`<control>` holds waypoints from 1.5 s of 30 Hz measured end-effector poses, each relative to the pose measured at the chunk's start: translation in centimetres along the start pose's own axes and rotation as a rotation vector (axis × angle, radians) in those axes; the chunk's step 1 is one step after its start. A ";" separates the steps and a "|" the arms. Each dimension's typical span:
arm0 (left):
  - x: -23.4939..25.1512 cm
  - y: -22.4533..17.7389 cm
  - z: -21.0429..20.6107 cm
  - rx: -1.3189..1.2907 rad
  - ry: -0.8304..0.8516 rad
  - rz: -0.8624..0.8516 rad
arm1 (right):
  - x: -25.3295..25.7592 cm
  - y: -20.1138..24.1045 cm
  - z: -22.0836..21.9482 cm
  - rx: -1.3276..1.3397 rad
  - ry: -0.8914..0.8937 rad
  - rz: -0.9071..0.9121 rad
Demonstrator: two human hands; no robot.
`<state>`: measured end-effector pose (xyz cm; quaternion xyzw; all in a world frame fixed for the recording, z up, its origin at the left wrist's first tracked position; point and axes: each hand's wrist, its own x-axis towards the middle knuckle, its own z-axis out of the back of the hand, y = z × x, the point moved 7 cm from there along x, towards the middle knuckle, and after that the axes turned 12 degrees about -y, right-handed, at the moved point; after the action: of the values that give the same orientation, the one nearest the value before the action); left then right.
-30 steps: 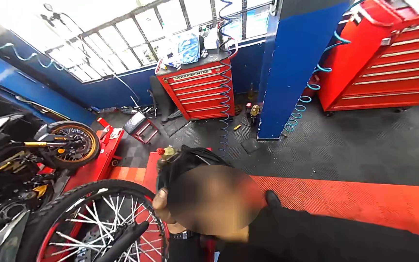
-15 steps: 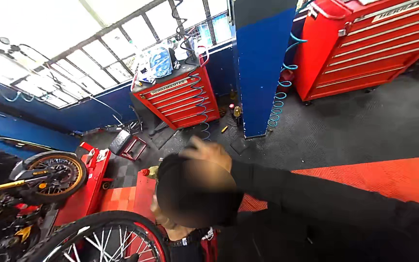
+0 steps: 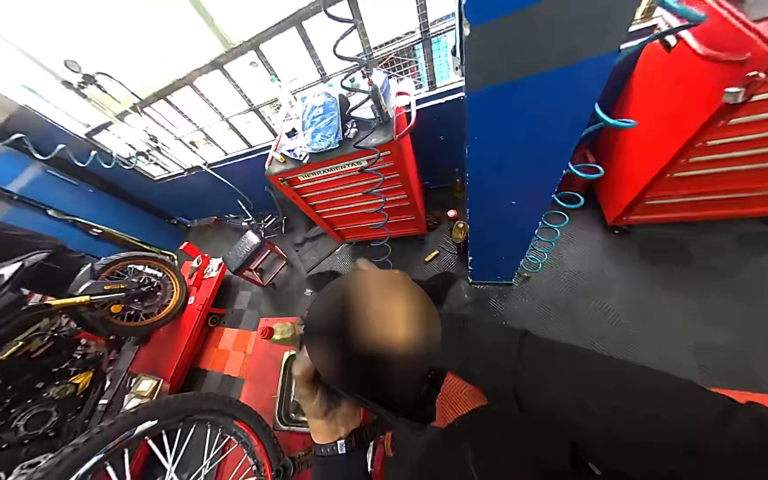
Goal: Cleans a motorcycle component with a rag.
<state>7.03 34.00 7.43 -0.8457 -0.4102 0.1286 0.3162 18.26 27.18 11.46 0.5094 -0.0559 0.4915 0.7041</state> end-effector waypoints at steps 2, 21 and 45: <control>1.1 0.5 -0.3 0.002 -0.076 -0.044 | -0.7 1.3 0.3 0.093 0.016 0.018; -6.4 6.6 5.7 0.136 -0.536 0.203 | -14.4 -9.5 5.9 0.253 1.103 0.351; -9.5 1.2 6.9 0.185 -0.332 0.420 | -14.8 3.0 -0.6 -0.119 0.887 0.591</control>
<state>-1.53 29.00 0.96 -0.8472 -0.2586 0.3647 0.2870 8.25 18.27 4.60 0.1744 0.0783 0.8327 0.5196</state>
